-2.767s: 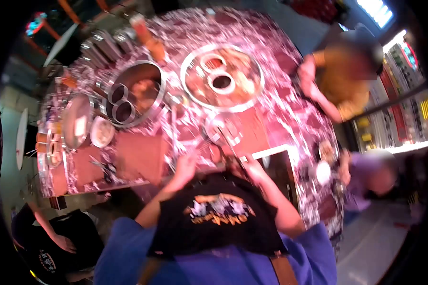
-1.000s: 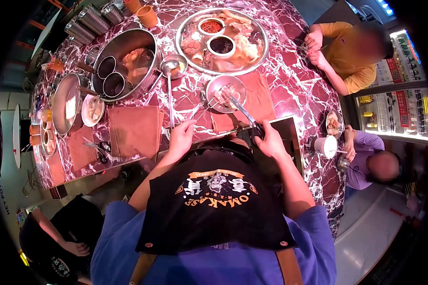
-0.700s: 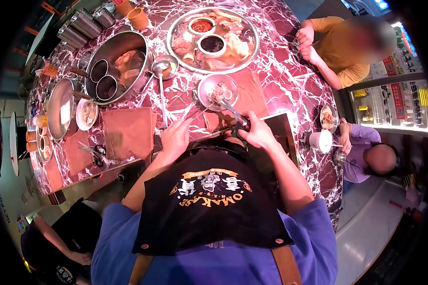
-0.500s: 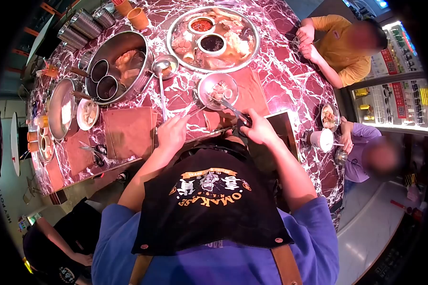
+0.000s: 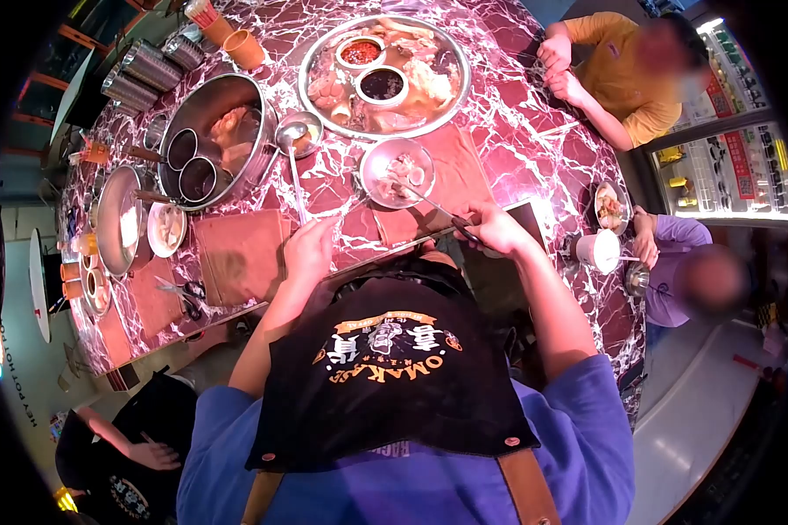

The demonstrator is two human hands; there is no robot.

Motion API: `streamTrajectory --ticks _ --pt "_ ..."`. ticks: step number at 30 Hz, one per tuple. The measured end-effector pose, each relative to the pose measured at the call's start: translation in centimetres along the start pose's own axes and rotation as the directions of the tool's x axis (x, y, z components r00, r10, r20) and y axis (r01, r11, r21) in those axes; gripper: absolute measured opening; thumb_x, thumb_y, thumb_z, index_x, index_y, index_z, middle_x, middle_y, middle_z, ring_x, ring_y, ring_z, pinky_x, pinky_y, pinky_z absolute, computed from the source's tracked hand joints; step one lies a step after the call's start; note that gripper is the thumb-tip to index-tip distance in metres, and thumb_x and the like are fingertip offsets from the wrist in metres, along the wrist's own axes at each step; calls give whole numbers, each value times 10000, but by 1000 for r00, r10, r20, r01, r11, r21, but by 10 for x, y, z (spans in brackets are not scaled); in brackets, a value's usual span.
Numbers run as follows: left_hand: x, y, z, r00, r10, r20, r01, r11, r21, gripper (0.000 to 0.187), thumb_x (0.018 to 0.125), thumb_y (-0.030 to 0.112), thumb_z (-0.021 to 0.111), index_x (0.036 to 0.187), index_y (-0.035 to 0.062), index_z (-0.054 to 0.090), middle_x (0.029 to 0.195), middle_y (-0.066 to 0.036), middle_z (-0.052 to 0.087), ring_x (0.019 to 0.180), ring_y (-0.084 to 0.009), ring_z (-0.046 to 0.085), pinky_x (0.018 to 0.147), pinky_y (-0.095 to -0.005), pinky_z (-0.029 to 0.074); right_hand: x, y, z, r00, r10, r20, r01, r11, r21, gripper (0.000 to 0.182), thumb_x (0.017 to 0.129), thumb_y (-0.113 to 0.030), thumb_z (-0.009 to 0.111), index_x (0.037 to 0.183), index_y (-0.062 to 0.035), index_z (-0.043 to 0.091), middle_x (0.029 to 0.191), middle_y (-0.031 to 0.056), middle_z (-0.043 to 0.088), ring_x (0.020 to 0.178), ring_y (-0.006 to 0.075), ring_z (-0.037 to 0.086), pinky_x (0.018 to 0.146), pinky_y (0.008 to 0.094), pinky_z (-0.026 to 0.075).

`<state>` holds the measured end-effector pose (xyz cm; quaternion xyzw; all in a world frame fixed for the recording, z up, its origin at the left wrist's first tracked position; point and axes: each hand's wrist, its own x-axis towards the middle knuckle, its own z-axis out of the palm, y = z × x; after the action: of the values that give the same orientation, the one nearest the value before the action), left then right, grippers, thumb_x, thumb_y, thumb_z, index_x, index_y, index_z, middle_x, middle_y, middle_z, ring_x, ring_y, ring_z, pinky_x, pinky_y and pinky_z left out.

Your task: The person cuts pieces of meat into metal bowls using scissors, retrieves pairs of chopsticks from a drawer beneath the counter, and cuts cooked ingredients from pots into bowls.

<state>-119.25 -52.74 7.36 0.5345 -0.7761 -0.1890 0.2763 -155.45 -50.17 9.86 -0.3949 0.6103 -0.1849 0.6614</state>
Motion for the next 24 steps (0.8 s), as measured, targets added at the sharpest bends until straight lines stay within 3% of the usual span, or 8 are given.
streamTrajectory --ticks 3,4,5,7,13,17,22,24 --pt "4 -1 2 972 -216 96 227 968 -111 209 862 124 590 1041 85 690 889 -123 670 828 -314 652 710 -396 511 -22 1 0 975 -205 -84 190 969 -156 388 800 -9 619 1174 -27 520 913 83 645 820 142 619 723 295 500" --pt "4 -2 4 925 -335 176 363 918 -160 214 883 156 583 1052 82 691 924 -141 686 865 -320 659 739 -399 512 -37 -16 6 961 -231 -153 133 869 -477 448 765 -32 634 1187 -23 484 958 120 640 914 186 629 834 339 494" --pt "4 -6 8 926 -333 179 361 920 -156 214 883 156 583 1052 82 691 924 -141 686 865 -320 659 739 -399 512 -49 -30 15 959 -184 -215 17 797 -604 476 747 -86 660 1189 -48 487 980 144 639 930 241 644 840 363 502" --pt "7 -13 18 839 -454 300 524 823 -220 240 889 206 583 1065 85 692 958 -162 691 910 -325 663 779 -394 512 -57 -28 24 904 -385 -188 74 573 -817 532 725 -166 677 1215 -100 478 1020 163 628 961 331 628 817 416 510" --pt "26 8 5 933 -299 201 326 937 -122 248 885 223 579 1065 98 695 928 -167 693 895 -330 670 790 -408 513 -1 1 36 727 -679 -105 156 312 -937 504 726 -239 716 1154 -63 518 963 138 585 919 320 619 763 416 511" --pt "28 24 -28 902 -359 240 376 926 -27 241 878 225 589 1056 109 701 857 -180 686 830 -322 677 747 -397 516 3 1 32 797 -579 -172 98 406 -909 495 715 -215 727 1142 -79 515 975 143 586 965 332 605 802 424 501" --pt "10 -26 4 907 -400 135 410 756 -510 188 940 119 573 1050 -25 625 858 -78 656 772 -122 605 721 -284 486 -23 11 23 826 -508 -243 209 677 -705 502 752 -142 683 1210 -73 489 1054 178 601 1029 356 594 870 440 481" --pt "19 -43 32 901 -423 102 414 764 -495 191 940 127 576 1043 -27 619 874 -88 658 800 -137 612 747 -287 483 -8 44 20 795 -509 -331 273 786 -554 531 761 -54 652 1258 -71 467 1109 203 610 1077 374 587 921 431 468"
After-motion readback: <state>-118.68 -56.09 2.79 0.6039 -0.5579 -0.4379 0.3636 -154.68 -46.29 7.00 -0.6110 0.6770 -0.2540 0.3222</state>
